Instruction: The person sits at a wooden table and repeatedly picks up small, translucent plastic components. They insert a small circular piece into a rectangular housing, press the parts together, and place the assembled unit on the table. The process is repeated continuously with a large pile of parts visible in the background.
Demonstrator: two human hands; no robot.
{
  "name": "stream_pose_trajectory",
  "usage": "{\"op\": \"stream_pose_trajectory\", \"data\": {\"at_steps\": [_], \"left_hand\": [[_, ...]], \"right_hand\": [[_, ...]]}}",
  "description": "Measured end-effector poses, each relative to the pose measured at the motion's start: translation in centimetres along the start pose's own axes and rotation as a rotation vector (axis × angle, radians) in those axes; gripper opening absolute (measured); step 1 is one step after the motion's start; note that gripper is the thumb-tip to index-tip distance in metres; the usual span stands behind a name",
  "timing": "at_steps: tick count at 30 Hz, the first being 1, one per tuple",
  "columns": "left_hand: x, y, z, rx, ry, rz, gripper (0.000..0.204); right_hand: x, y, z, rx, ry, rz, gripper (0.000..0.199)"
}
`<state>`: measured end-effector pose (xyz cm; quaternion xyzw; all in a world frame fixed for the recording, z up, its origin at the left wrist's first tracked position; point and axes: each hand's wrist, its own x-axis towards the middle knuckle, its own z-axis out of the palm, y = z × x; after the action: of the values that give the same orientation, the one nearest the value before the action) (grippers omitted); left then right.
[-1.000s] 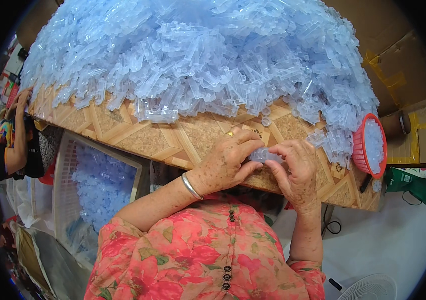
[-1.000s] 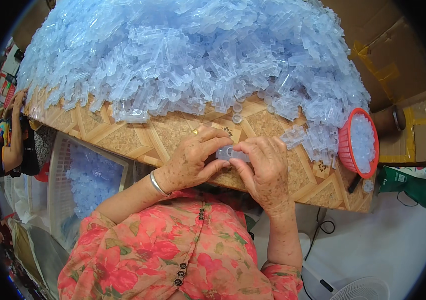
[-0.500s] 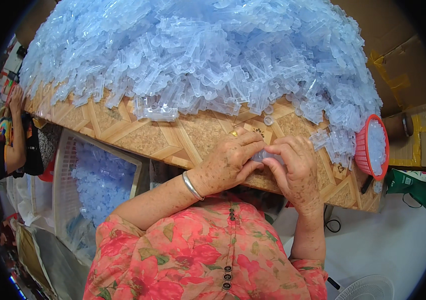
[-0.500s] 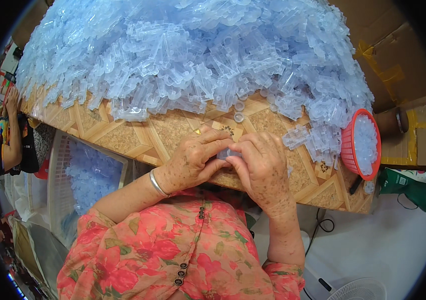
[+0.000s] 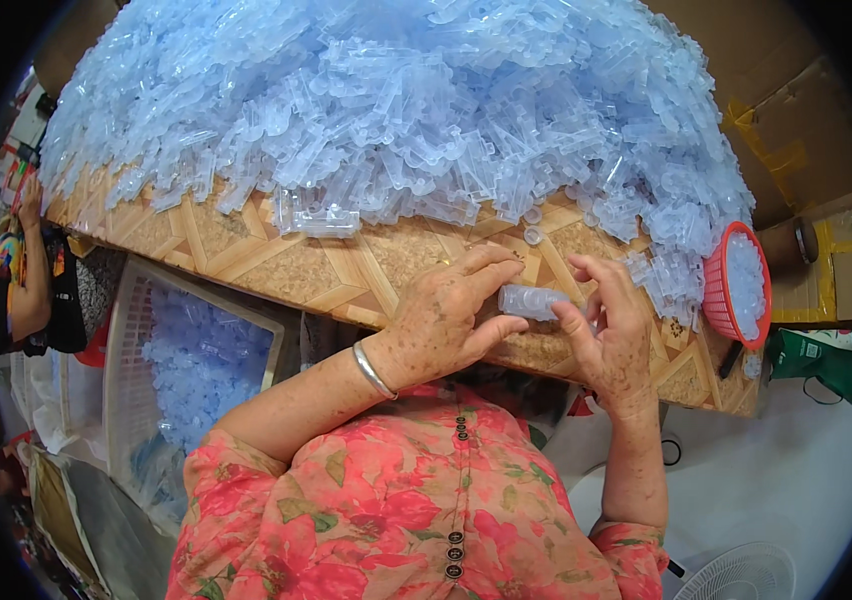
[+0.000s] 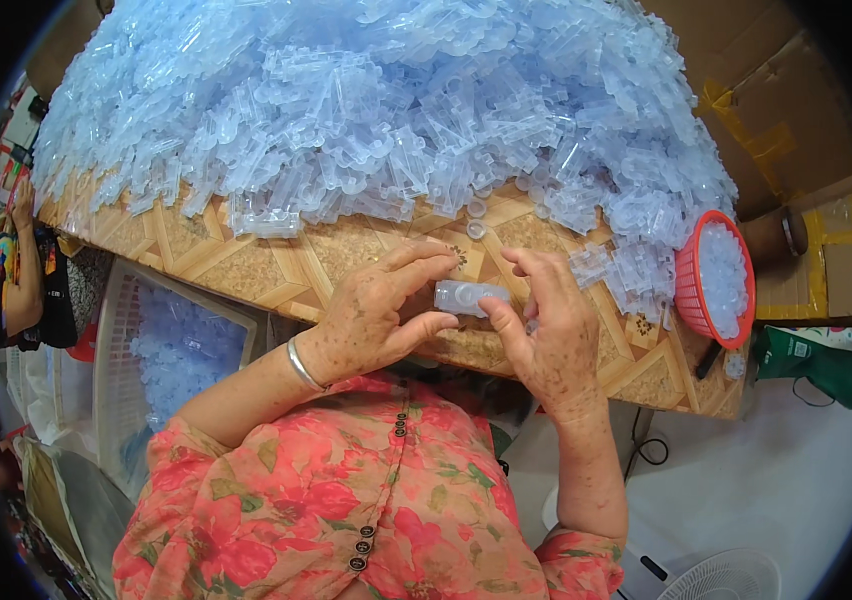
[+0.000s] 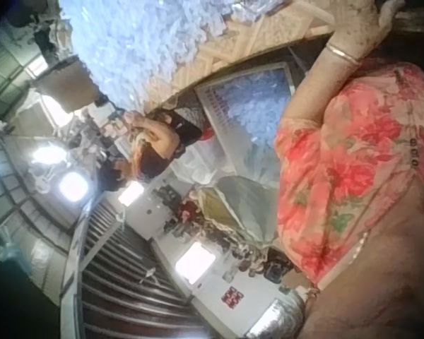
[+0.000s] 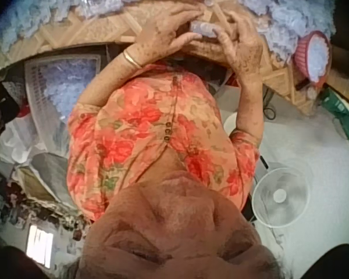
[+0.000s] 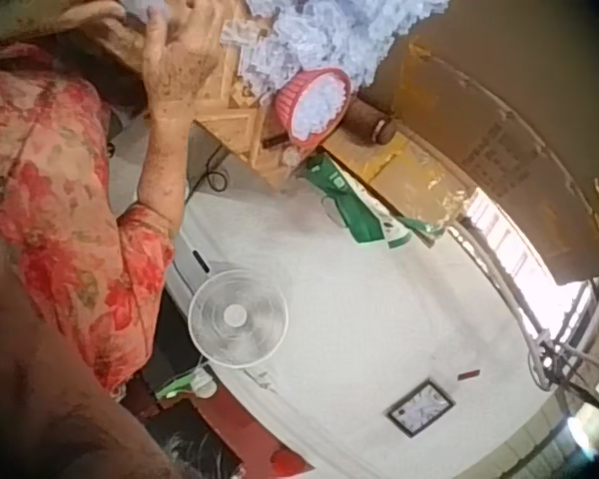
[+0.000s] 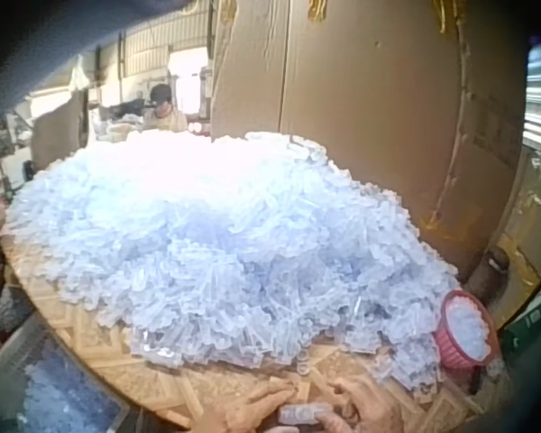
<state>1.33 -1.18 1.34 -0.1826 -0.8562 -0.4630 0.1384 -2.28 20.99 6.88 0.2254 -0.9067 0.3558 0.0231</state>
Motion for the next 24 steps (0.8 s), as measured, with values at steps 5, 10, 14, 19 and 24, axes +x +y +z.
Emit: {"op": "stream_pose_trajectory", "data": {"at_steps": [5,10,14,19,24], "left_hand": [[1.2,0.0,0.5,-0.152,-0.133,-0.011,0.039],[2.3,0.9,0.3,-0.623,-0.377,-0.512,0.033],[3.2,1.0,-0.7,-0.749,-0.491,-0.734,0.034],[3.0,1.5,-0.7,-0.924,-0.426,-0.953,0.032],[2.9,1.1,-0.2,-0.911,-0.413,-0.950,0.031]], "right_hand": [[0.8,0.5,-0.5,0.180,-0.292,0.170,0.035],[1.3,1.2,0.0,0.612,-0.542,0.551,0.029],[1.8,0.8,0.3,0.657,-0.581,0.662,0.030],[2.2,1.5,0.7,0.732,-0.617,0.696,0.029],[2.5,1.5,0.7,0.758,-0.638,0.765,0.025]]}}
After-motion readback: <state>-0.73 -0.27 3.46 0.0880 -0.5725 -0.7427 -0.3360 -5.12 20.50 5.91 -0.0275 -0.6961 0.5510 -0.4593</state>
